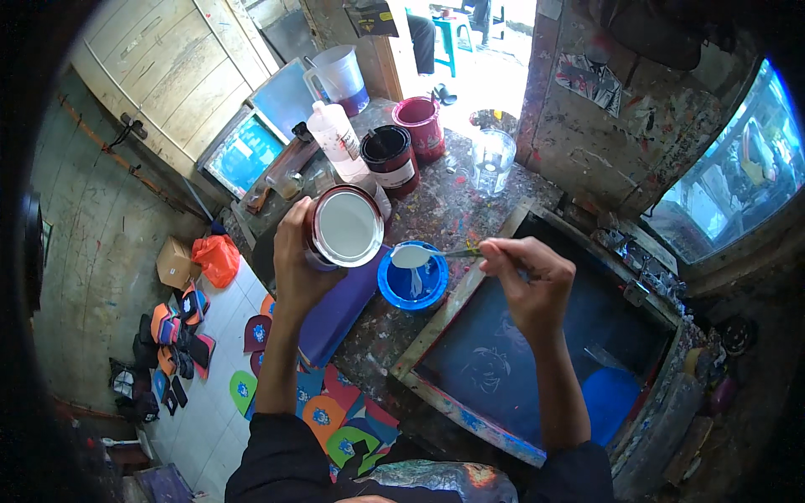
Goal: The person stirs blue ink in a container with a spoon, adds white ink from a can, pours liquid from a plastic bottle into the mixture, and continues stirring the combined ink.
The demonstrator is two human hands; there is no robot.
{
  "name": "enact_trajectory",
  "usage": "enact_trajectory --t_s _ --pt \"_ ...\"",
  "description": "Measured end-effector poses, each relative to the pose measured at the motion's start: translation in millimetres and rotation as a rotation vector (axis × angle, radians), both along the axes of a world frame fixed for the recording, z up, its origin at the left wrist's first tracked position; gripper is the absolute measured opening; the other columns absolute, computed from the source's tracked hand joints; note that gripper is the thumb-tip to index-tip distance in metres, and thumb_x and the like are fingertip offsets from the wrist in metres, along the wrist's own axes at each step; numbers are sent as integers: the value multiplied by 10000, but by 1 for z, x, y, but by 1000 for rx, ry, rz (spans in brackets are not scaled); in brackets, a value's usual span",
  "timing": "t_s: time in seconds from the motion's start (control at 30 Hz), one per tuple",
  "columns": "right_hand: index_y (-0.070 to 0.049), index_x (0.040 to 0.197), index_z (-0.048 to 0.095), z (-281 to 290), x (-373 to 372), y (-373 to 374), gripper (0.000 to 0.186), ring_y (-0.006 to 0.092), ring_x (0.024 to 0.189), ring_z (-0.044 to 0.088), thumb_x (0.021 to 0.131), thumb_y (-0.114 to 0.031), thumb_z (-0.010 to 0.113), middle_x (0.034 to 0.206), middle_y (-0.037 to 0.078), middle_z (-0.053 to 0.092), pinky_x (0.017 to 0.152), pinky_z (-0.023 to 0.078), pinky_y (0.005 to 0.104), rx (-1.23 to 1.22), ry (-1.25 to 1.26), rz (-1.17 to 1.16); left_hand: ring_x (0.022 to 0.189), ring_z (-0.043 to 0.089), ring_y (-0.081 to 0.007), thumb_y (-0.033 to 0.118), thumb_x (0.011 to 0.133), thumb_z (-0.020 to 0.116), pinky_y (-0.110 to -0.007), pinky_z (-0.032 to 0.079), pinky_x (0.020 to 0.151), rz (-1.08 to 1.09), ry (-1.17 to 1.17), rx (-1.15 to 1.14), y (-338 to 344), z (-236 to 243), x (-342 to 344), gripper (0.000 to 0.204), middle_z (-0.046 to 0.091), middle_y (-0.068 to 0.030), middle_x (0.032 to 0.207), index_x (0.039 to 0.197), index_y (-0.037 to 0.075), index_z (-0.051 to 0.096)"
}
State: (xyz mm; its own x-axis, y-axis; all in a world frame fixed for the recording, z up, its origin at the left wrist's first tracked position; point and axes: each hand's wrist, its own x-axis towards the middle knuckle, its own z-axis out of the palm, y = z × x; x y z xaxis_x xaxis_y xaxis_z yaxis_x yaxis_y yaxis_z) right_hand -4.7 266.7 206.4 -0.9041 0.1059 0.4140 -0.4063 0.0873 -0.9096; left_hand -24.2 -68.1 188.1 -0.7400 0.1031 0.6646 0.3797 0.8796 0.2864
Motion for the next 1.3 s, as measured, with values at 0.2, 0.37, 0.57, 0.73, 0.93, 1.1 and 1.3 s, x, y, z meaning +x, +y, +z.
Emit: enact_trajectory --t_s 0.2,0.37,0.57,0.73,0.93,1.1,1.3 --pt "-6 955 814 75 -48 -41 77 172 700 749 901 -61 809 812 120 769 654 586 285 308 358 151 1342 554 -400 212 515 957 -522 421 1135 -42 -60 -43 9 14 1 1084 583 -195 1439 1475 45 480" --pt "-18 971 808 71 -102 -111 298 334 825 745 894 -305 812 919 135 768 822 602 409 697 483 411 1282 623 -374 245 479 991 -489 504 1072 -99 -162 81 19 32 -2 1131 626 -179 1389 1475 52 489" --pt "-37 1042 805 85 -95 -80 348 271 864 739 903 -356 813 973 138 756 786 586 397 620 482 184 1224 666 -229 220 483 1040 -395 556 1029 -299 -452 607 16 34 -17 1058 665 -150 1310 1380 -9 527" --pt "-29 1037 811 74 -81 -20 274 155 704 664 961 -291 780 873 112 744 626 521 329 497 283 11 1218 664 -260 189 518 1043 -421 537 1068 -351 -254 608 34 20 -57 1039 651 -159 1323 1377 -14 494" --pt "-8 1003 801 15 -56 20 245 122 689 609 986 -244 738 809 84 704 610 469 303 521 60 -12 1129 717 -315 335 445 1036 -412 577 985 -182 -383 506 91 -7 -110 1148 699 -218 1234 1385 -1 468" --pt "15 978 777 -23 -27 20 226 132 716 617 989 -205 725 823 86 704 653 471 295 523 -38 107 1189 675 -264 325 448 1064 -406 544 1049 -347 -431 608 87 -80 -141 1168 689 -170 1284 1404 0 476" --pt "28 1001 776 -34 -3 19 223 144 819 691 1016 -173 682 878 89 728 713 505 282 557 -164 192 1247 656 -345 341 405 1058 -433 512 1076 -518 -386 680 85 -131 -147 1267 662 -241 1341 1466 -11 462"
